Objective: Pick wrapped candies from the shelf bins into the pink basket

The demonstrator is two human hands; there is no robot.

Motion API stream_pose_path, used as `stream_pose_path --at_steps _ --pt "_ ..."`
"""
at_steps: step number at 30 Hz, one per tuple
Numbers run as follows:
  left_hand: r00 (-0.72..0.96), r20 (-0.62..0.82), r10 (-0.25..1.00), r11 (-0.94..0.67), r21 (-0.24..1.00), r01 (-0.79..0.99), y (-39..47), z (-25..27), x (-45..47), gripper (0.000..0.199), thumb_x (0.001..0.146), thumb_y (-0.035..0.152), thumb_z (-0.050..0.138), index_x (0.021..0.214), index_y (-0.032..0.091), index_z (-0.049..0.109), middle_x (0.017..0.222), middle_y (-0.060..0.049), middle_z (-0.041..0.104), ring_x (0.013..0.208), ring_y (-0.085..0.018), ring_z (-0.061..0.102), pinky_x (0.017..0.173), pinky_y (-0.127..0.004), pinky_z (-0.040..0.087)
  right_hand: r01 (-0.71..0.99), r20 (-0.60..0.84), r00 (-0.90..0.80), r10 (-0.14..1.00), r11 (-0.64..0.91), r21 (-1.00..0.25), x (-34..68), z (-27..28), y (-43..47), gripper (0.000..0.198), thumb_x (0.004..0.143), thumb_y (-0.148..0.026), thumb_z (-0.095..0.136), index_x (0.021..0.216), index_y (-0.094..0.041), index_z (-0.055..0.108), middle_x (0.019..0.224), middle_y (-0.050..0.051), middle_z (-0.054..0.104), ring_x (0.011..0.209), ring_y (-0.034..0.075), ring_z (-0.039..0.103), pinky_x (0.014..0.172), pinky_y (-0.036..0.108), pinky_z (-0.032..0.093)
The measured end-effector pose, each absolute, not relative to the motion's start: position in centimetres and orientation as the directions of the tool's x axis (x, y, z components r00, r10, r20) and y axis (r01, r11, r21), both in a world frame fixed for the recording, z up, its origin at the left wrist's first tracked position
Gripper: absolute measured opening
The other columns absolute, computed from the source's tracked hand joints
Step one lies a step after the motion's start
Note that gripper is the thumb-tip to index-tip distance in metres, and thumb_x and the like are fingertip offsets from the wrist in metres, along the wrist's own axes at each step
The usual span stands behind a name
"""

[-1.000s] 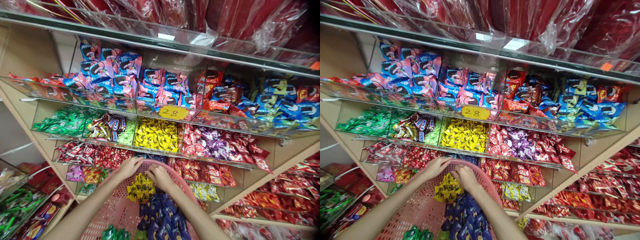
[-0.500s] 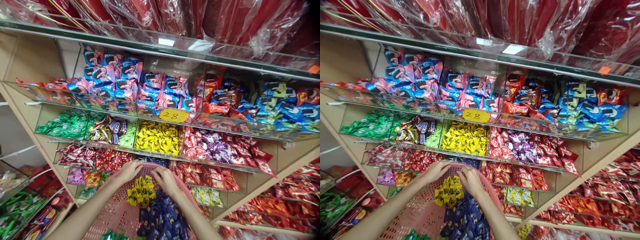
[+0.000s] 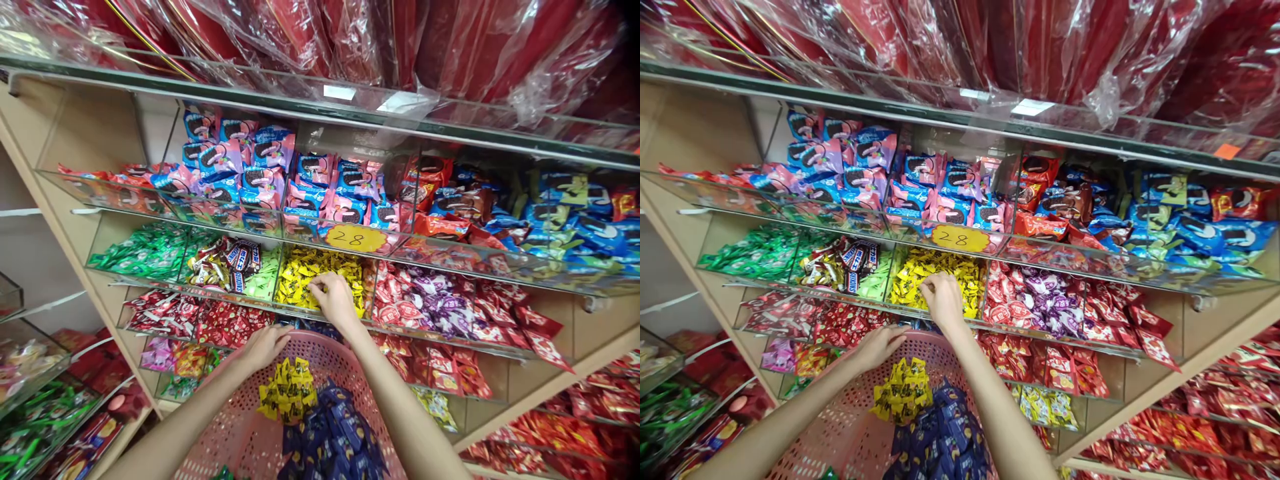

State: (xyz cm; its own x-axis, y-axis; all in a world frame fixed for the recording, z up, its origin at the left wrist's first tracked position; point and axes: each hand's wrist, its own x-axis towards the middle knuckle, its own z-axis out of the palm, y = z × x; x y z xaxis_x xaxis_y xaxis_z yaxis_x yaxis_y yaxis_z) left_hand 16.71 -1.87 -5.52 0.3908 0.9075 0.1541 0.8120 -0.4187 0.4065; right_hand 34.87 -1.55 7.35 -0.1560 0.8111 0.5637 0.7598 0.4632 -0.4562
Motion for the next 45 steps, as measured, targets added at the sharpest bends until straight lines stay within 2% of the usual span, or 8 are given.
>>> stream_pose_path --at_steps 9,16,25,30,34,37,41,45 --pt "0.405 0.174 0.898 -0.441 0.386 0.81 -1.9 -5.7 16.5 0.043 0.087 0.045 0.029 0.121 0.03 0.049 0.108 -0.003 0.061 0.095 -0.018 0.057 0.08 -0.026 0.042 0.793 0.464 -0.102 0.88 0.354 -0.496 33.4 6.1 1.3 0.024 0.077 -0.037 0.053 0.069 -0.019 0.068 0.07 0.004 0.061 0.069 0.014 0.052 0.064 0.024 0.035" --pt "0.408 0.164 0.898 -0.439 0.402 0.804 -1.8 -6.0 16.4 0.042 0.087 0.043 0.031 0.123 0.03 0.047 0.108 -0.003 0.062 0.101 -0.018 0.055 0.084 -0.027 0.041 0.757 0.446 -0.101 0.889 0.36 -0.545 32.8 6.5 1.8 0.021 0.074 -0.026 0.052 0.058 -0.018 0.063 0.06 0.001 0.058 0.063 0.013 0.051 0.063 0.022 0.035" --pt "0.39 0.164 0.906 -0.421 0.421 0.803 -1.8 -5.9 16.4 0.042 0.086 0.044 0.033 0.122 0.03 0.049 0.113 -0.002 0.06 0.103 -0.018 0.054 0.085 -0.026 0.041 0.672 0.657 0.014 0.754 0.479 -0.564 34.0 7.6 -1.0 0.017 0.078 -0.025 0.048 0.068 -0.017 0.059 0.072 0.002 0.054 0.072 0.015 0.048 0.069 0.026 0.035" --pt "0.368 0.165 0.915 -0.403 0.388 0.829 -1.9 -5.8 16.8 0.04 0.086 0.043 0.032 0.118 0.029 0.053 0.104 -0.003 0.063 0.096 -0.018 0.057 0.08 -0.026 0.042 0.588 0.652 -0.171 0.739 0.607 -0.534 34.6 6.0 -5.3 0.017 0.084 -0.025 0.045 0.075 -0.018 0.057 0.077 0.002 0.053 0.077 0.014 0.048 0.072 0.026 0.035" --pt "0.347 0.123 0.93 -0.368 0.334 0.868 -2.3 -5.0 17.0 0.033 0.085 0.038 0.036 0.105 0.026 0.06 0.095 -0.004 0.064 0.088 -0.02 0.06 0.072 -0.025 0.042 0.525 0.515 -0.449 0.73 0.682 -0.509 34.6 3.7 -6.9 0.017 0.088 -0.023 0.04 0.082 -0.018 0.055 0.08 0.002 0.051 0.077 0.012 0.048 0.07 0.023 0.037" --pt "0.398 0.132 0.908 -0.418 0.354 0.837 -2.6 -4.6 16.9 0.033 0.085 0.034 0.038 0.112 0.029 0.056 0.103 -0.002 0.062 0.091 -0.017 0.058 0.073 -0.022 0.042 0.542 0.381 -0.619 0.686 0.725 -0.425 34.5 2.2 -6.8 0.018 0.089 -0.021 0.037 0.085 -0.018 0.055 0.084 0.003 0.05 0.077 0.012 0.048 0.07 0.023 0.037" --pt "0.404 0.159 0.901 -0.433 0.385 0.815 -2.5 -4.9 16.8 0.039 0.086 0.038 0.034 0.121 0.03 0.049 0.105 -0.002 0.062 0.096 -0.017 0.056 0.077 -0.023 0.042 0.611 0.262 -0.676 0.689 0.723 -0.324 34.6 0.1 -6.0 0.019 0.088 -0.019 0.037 0.079 -0.015 0.053 0.082 0.005 0.052 0.074 0.014 0.048 0.069 0.025 0.038" --pt "0.394 0.167 0.904 -0.427 0.391 0.815 -2.2 -5.6 16.8 0.039 0.087 0.039 0.033 0.122 0.031 0.049 0.109 -0.001 0.061 0.099 -0.017 0.054 0.081 -0.025 0.041 0.65 0.179 -0.676 0.715 0.693 -0.312 35.1 -1.8 -5.0 0.019 0.086 -0.018 0.039 0.073 -0.016 0.052 0.075 0.004 0.054 0.07 0.014 0.048 0.065 0.025 0.037"
